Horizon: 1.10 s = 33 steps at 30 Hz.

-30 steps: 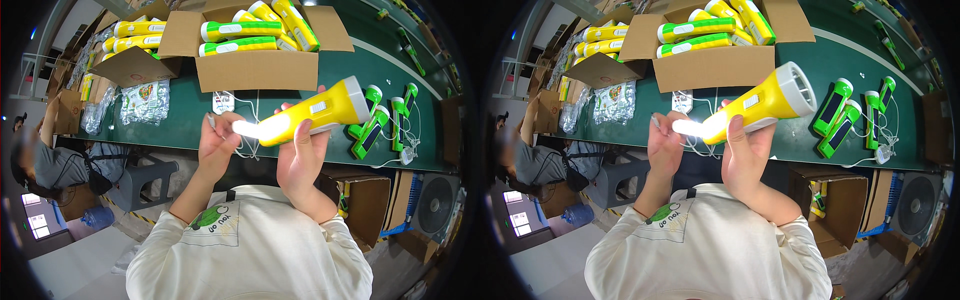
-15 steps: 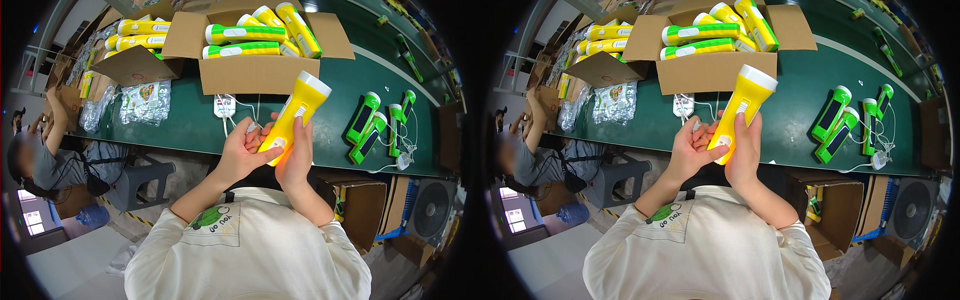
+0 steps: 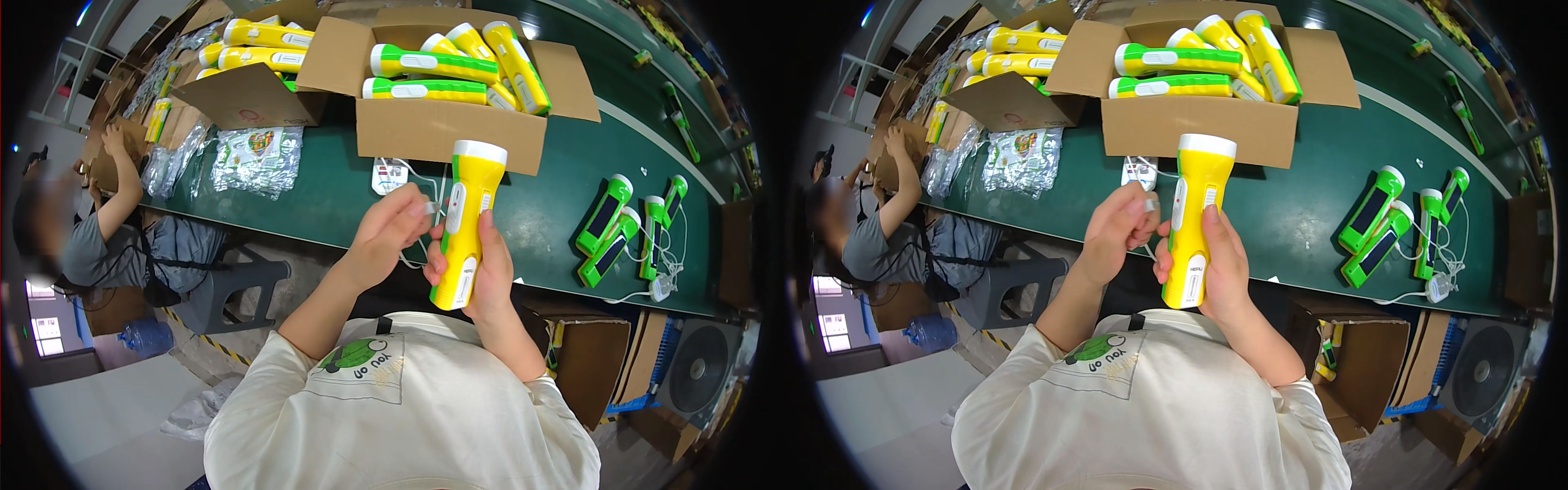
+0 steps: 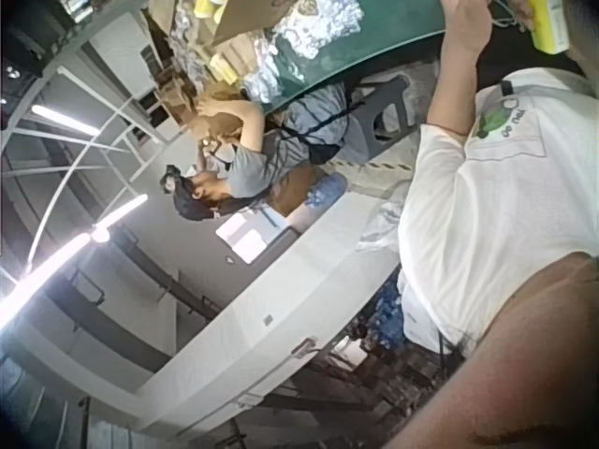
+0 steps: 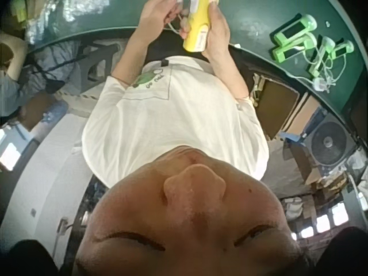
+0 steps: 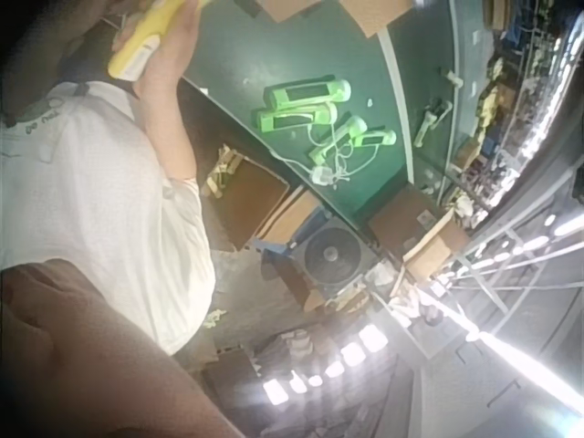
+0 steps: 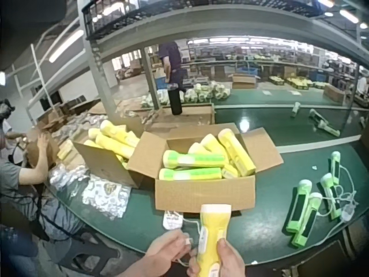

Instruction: Checking the functionality of yellow and green flashlights on an assembly line and placing them in boxes.

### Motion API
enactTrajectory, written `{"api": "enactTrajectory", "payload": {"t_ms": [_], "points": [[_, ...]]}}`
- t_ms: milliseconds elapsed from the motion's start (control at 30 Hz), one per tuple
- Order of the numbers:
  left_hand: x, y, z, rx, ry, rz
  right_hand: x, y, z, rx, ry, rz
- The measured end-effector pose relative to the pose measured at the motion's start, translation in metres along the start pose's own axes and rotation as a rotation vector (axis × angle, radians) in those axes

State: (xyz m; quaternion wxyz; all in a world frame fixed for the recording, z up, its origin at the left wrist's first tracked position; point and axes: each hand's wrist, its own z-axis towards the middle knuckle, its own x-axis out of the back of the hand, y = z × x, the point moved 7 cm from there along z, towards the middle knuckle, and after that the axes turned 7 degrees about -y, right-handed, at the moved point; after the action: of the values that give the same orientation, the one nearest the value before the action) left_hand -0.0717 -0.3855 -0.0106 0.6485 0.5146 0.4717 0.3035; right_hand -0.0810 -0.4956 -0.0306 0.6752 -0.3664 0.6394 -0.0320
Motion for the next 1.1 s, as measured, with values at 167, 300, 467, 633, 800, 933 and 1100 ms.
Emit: {"api": "enactTrajectory", "payload": {"t_ms": [167, 300, 467, 633, 800, 933, 1100], "points": [[0.004, 0.005, 0.004, -0.05, 0.023, 0.129, -0.005, 0.012, -0.002, -0.215, -0.184, 0.21], [0.015, 0.01, -0.002, -0.028, 0.027, 0.366, -0.001, 0.019, 0.002, -0.227, -0.139, 0.135], [0.009, 0.026, -0.012, -0.005, -0.03, 0.558, 0.012, 0.02, -0.002, -0.207, -0.095, -0.189], [0.004, 0.023, -0.013, -0.042, -0.144, 0.711, 0.022, 0.023, -0.016, -0.237, -0.024, -0.167], [-0.001, 0.02, -0.021, -0.016, -0.092, 0.645, 0.013, 0.021, -0.017, -0.242, -0.023, -0.251], [0.003, 0.025, -0.016, 0.012, -0.054, 0.758, 0.019, 0.028, -0.011, -0.338, 0.062, -0.146], [0.01, 0.016, -0.016, 0.081, 0.054, 0.482, 0.009, 0.026, 0.002, -0.384, -0.105, -0.027]]}}
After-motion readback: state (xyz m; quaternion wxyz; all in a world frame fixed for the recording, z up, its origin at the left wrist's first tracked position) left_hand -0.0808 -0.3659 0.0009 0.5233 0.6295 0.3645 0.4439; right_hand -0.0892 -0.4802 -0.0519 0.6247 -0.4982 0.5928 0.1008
